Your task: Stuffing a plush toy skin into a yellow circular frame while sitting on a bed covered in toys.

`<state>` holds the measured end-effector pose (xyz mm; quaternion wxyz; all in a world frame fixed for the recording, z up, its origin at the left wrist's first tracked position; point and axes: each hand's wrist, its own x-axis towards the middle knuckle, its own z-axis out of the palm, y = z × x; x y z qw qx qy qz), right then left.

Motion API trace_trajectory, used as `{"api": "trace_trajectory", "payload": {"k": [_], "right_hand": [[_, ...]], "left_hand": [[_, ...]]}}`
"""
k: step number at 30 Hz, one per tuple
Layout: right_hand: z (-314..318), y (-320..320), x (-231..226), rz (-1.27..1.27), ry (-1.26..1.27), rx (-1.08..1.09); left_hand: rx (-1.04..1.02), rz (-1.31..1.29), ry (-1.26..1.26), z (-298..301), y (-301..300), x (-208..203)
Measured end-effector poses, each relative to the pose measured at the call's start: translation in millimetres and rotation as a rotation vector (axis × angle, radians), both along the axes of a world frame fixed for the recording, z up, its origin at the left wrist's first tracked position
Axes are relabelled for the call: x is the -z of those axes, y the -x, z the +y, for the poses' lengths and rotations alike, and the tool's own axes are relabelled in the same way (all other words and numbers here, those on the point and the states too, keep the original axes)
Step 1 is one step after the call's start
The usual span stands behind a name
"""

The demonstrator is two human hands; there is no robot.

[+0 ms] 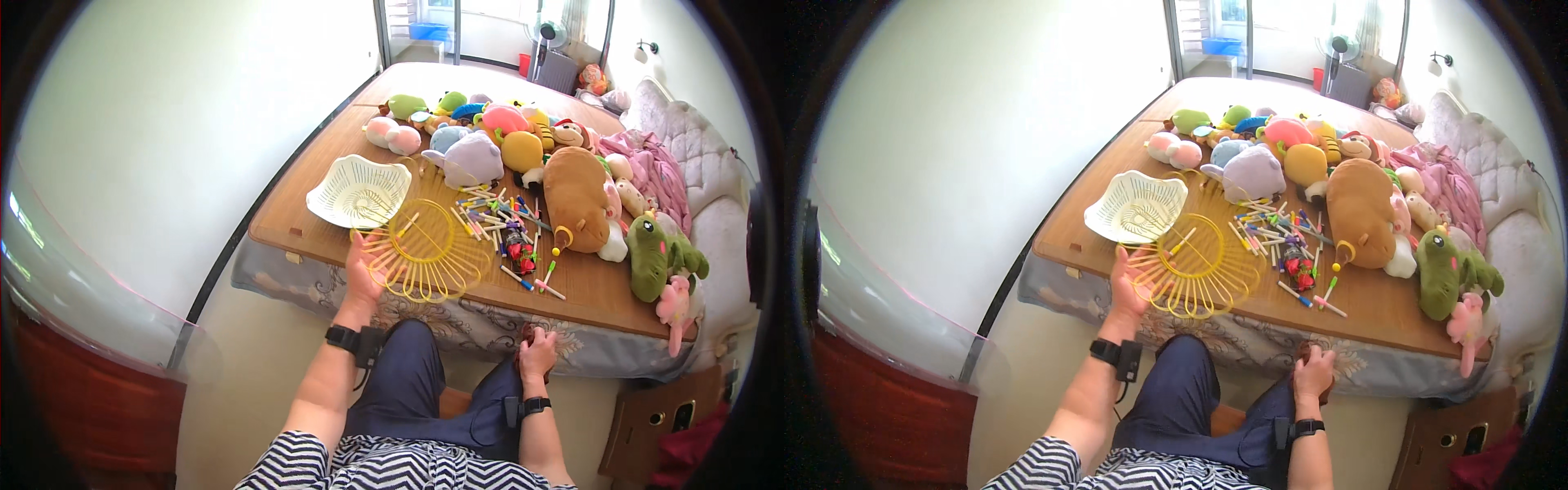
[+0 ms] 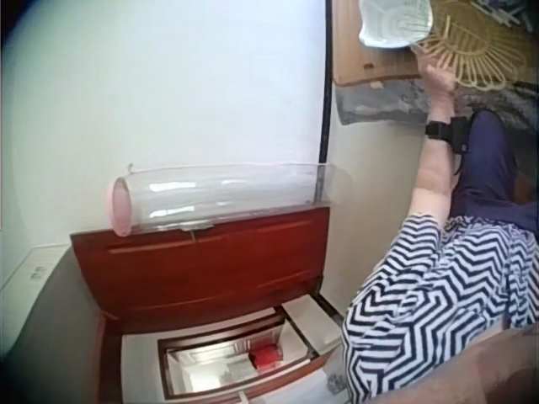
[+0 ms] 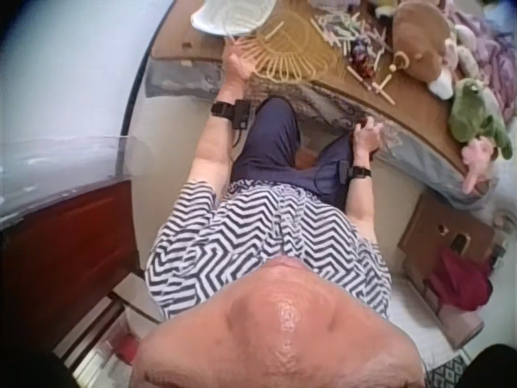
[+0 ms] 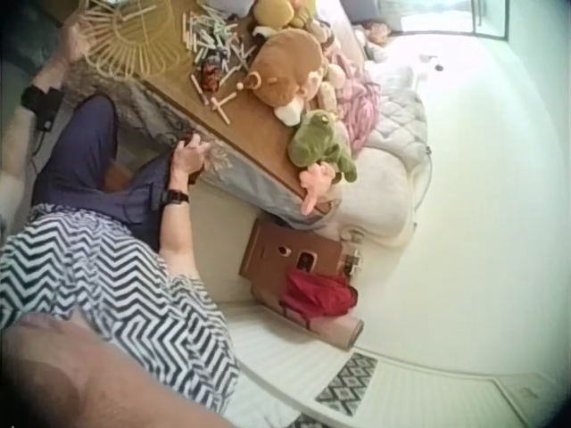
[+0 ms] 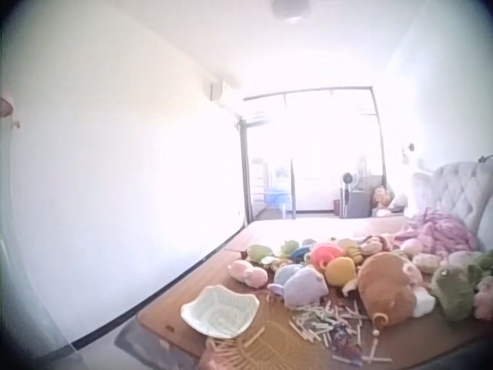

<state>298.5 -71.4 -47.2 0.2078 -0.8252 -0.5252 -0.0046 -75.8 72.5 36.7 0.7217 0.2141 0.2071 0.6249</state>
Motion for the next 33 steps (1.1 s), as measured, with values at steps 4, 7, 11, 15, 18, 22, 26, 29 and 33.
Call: {"api": "trace_trajectory", "payload": {"k": [4, 7, 11, 15, 18, 22, 26, 29, 33], "right_hand": [[2.8, 0.6, 3.7, 0.080, 0.018, 0.085], [4.1, -0.5, 9.5, 0.037, -0.026, 0.029], [7.0, -1.4, 18.0, 0.025, -0.053, 0.022], [9.6, 0.9, 16.9, 0.031, -0.033, 0.031], [11.6, 3.9, 15.5, 0.029, -0.033, 0.024], [14.3, 4.9, 18.2, 0.022, -0.069, -0.010], [15.5, 5.7, 14.4, 0.026, -0.028, 0.013], [14.3, 6.6, 11.1, 0.033, -0.032, 0.014], [14.7, 5.0, 15.6, 0.038, -0.067, -0.002]], "left_hand": [[-0.189, 0.064, 0.023, 40.8, 30.7, -12.2], [-0.314, 0.006, 0.049, 70.5, 56.2, -10.0], [-0.246, -0.012, 0.007, 107.4, 75.6, -6.7], [-0.227, -0.049, 0.065, 134.7, 85.0, 7.2], [-0.204, -0.005, 0.110, 146.1, 93.5, 26.5], [-0.226, 0.043, 0.107, 150.1, 97.8, 43.5], [-0.139, 0.164, 0.324, 150.8, 103.4, 32.4], [-0.332, 0.528, 0.567, 150.4, 95.9, 19.4], [-0.316, 0.863, 0.560, 142.0, 107.5, 34.2]]}}
